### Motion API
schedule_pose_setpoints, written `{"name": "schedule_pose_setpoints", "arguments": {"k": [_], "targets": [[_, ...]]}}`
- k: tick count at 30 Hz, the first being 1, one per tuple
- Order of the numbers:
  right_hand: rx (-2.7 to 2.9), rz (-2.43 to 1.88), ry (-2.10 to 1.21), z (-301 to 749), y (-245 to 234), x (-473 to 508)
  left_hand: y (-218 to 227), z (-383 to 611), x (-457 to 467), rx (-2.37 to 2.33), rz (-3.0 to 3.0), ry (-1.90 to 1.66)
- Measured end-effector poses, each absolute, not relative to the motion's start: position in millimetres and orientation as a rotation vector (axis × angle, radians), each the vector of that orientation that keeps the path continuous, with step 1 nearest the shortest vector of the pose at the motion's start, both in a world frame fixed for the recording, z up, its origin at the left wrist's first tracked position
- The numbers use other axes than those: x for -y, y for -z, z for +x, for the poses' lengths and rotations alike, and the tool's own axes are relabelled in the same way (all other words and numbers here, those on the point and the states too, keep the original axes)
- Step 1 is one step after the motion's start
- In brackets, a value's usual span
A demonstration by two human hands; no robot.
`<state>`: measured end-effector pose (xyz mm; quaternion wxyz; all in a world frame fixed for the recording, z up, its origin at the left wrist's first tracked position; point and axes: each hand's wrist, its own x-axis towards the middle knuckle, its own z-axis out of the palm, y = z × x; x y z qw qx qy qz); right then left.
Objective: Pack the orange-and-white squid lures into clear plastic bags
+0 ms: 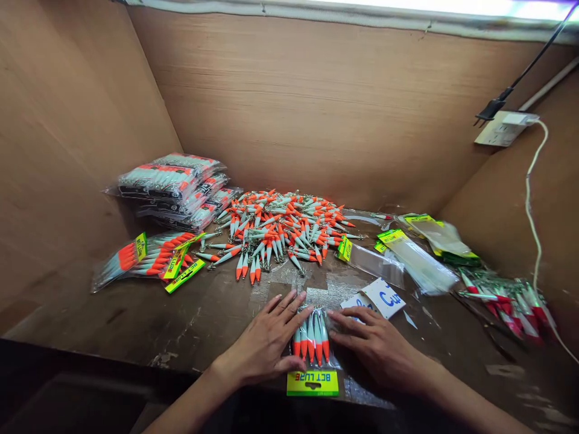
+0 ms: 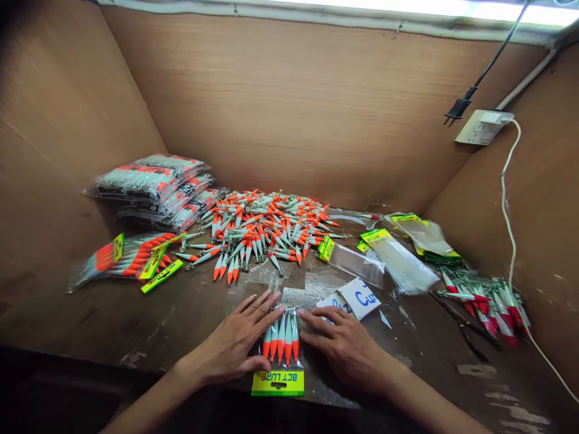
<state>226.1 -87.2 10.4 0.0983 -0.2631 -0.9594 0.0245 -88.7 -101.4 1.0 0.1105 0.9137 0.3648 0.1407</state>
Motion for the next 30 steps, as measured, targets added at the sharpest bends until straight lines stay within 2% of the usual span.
{"name": "schedule_pose_setpoints", "arguments": {"k": [5,8,12,17,20,23,26,30], "targets": [[2.732,-1.133,0.200,271.0,-4.0,63.9,-19.5,-89.4,99.2,-0.776,2.625,-0.253],[2.776,-1.175,0.286,293.3,10.3,47.0,-14.3,-86.1,118.1,-0.807,2.713,-0.223],[2.839,-1.102,0.187,300.0,22.7,37.9,7.3,-79.2,158.0,-1.079,2.851,-0.497],[2.794,-1.106,0.121,303.7,25.7,33.7,18.6,-102.8,183.2,-1.117,2.904,-0.811],[2.611,-1.188,0.191,317.4,40.2,31.5,1.7,-157.2,175.9,-1.432,2.839,-1.016],[2.512,-1.215,0.216,334.2,63.3,33.6,-27.3,-232.2,153.8,-2.119,2.562,-1.104],[2.504,-1.254,0.186,344.8,82.0,38.5,-47.5,-293.0,120.6,-2.682,2.124,-0.874],[2.414,-1.285,0.161,345.1,91.6,43.5,-38.2,-311.9,77.3,-2.734,1.921,-0.340]]}}
